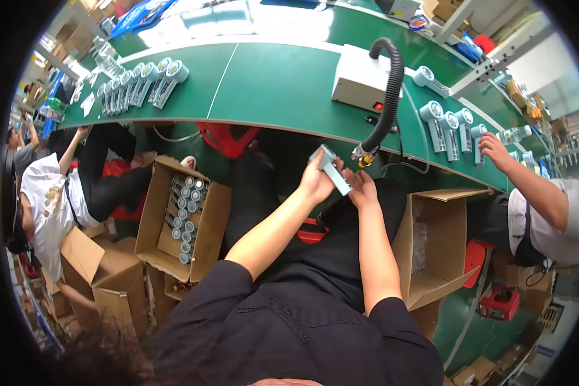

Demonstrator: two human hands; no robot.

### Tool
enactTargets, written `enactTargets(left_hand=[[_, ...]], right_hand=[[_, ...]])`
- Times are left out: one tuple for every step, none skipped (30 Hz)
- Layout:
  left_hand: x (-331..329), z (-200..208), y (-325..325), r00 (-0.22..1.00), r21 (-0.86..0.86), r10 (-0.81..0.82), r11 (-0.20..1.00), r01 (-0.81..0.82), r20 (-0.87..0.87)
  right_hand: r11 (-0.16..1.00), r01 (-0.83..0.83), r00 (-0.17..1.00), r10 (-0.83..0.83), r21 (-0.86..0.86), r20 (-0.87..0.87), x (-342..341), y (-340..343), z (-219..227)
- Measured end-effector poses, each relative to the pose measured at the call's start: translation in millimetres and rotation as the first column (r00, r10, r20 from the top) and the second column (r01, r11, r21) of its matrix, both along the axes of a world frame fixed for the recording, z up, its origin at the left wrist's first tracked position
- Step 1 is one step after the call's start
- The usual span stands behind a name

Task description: Assembling and packaging handheld electronic devices on a production line.

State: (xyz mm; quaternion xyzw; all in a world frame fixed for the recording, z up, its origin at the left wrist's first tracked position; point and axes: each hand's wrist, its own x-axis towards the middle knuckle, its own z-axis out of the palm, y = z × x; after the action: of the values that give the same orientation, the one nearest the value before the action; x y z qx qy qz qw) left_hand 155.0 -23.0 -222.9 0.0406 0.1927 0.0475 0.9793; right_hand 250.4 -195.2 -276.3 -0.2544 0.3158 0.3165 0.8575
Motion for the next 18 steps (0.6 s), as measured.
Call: enactTargets(left_hand=[[-11.8, 11.1, 12.0, 0.998, -0.071, 0.017, 0.997, -0.012, 0.068], [-21.8, 30.8, 18.5, 0.998, -0.079, 0.033, 0.996, -0.03, 0.046], [-47.3, 49.6, 30.9, 0.992, -0.109, 0.061, 0.993, -0.049, 0.108], [-65.9, 75.2, 38.9, 0.981, -0.143, 0.095, 0.987, -0.07, 0.172], [-86.0, 100.8, 45.4, 0.964, -0.179, 0.128, 0.98, -0.086, 0.235], [-95.8, 130.8, 54.0, 0.937, -0.205, 0.186, 0.97, -0.128, 0.294], [-106.6, 144.3, 62.1, 0.938, -0.211, 0.21, 0.965, -0.154, 0.277], [-115.0, 156.1, 68.4, 0.928, -0.211, 0.234, 0.961, -0.177, 0.29], [-121.8, 168.0, 76.0, 0.914, -0.208, 0.26, 0.957, -0.201, 0.311], [-124.1, 176.5, 81.2, 0.901, -0.208, 0.277, 0.954, -0.216, 0.334], [-125.0, 182.7, 85.8, 0.888, -0.21, 0.289, 0.951, -0.225, 0.358], [-124.9, 186.2, 90.7, 0.886, -0.217, 0.297, 0.948, -0.231, 0.357], [-125.8, 187.6, 96.0, 0.878, -0.209, 0.313, 0.945, -0.25, 0.363], [-126.7, 188.1, 101.7, 0.871, -0.202, 0.324, 0.943, -0.265, 0.368], [-127.4, 188.5, 106.8, 0.866, -0.194, 0.334, 0.94, -0.28, 0.373], [-126.7, 192.4, 110.4, 0.862, -0.192, 0.333, 0.941, -0.278, 0.382], [-124.1, 196.3, 113.8, 0.867, -0.201, 0.323, 0.943, -0.264, 0.379], [-121.5, 200.6, 117.1, 0.865, -0.19, 0.31, 0.949, -0.253, 0.394]], right_hand=[[0.999, -0.01, 0.994, 0.013, 0.033, -0.111, 4.0, 9.7, -9.1], [0.992, 0.098, 0.965, -0.074, 0.083, -0.253, 7.9, 21.3, -6.1], [0.968, 0.225, 0.905, -0.166, 0.11, -0.391, 11.7, 27.8, -1.3], [0.971, 0.221, 0.9, -0.166, 0.093, -0.404, 18.3, 22.9, -14.3], [0.921, 0.287, 0.907, -0.172, 0.265, -0.385, 26.1, 11.4, -24.8], [0.842, 0.318, 0.916, -0.155, 0.435, -0.369, 26.6, 14.8, -34.0], [0.853, 0.306, 0.913, -0.137, 0.423, -0.383, 22.3, 23.0, -38.9], [0.853, 0.317, 0.897, -0.129, 0.413, -0.422, 18.3, 27.5, -42.7], [0.853, 0.324, 0.883, -0.118, 0.408, -0.455, 16.9, 35.6, -42.0], [0.852, 0.337, 0.868, -0.116, 0.401, -0.484, 18.2, 38.8, -40.2], [0.848, 0.354, 0.852, -0.119, 0.394, -0.509, 19.6, 39.4, -37.5], [0.854, 0.348, 0.854, -0.117, 0.388, -0.508, 16.2, 45.8, -26.8], [0.931, 0.244, 0.928, -0.143, 0.27, -0.345, 1.9, 59.7, -7.2], [0.979, 0.16, 0.976, -0.138, 0.126, -0.17, -17.8, 75.4, 17.3], [0.995, 0.097, 0.995, -0.096, -0.033, 0.004, -36.2, 91.1, 40.5], [0.976, 0.072, 0.983, -0.036, -0.203, 0.178, -45.9, 96.3, 54.9], [0.973, 0.087, 0.983, -0.049, -0.212, 0.178, -48.6, 95.8, 55.0], [0.919, 0.106, 0.932, 0.04, -0.379, 0.359, -51.2, 95.4, 54.8]])
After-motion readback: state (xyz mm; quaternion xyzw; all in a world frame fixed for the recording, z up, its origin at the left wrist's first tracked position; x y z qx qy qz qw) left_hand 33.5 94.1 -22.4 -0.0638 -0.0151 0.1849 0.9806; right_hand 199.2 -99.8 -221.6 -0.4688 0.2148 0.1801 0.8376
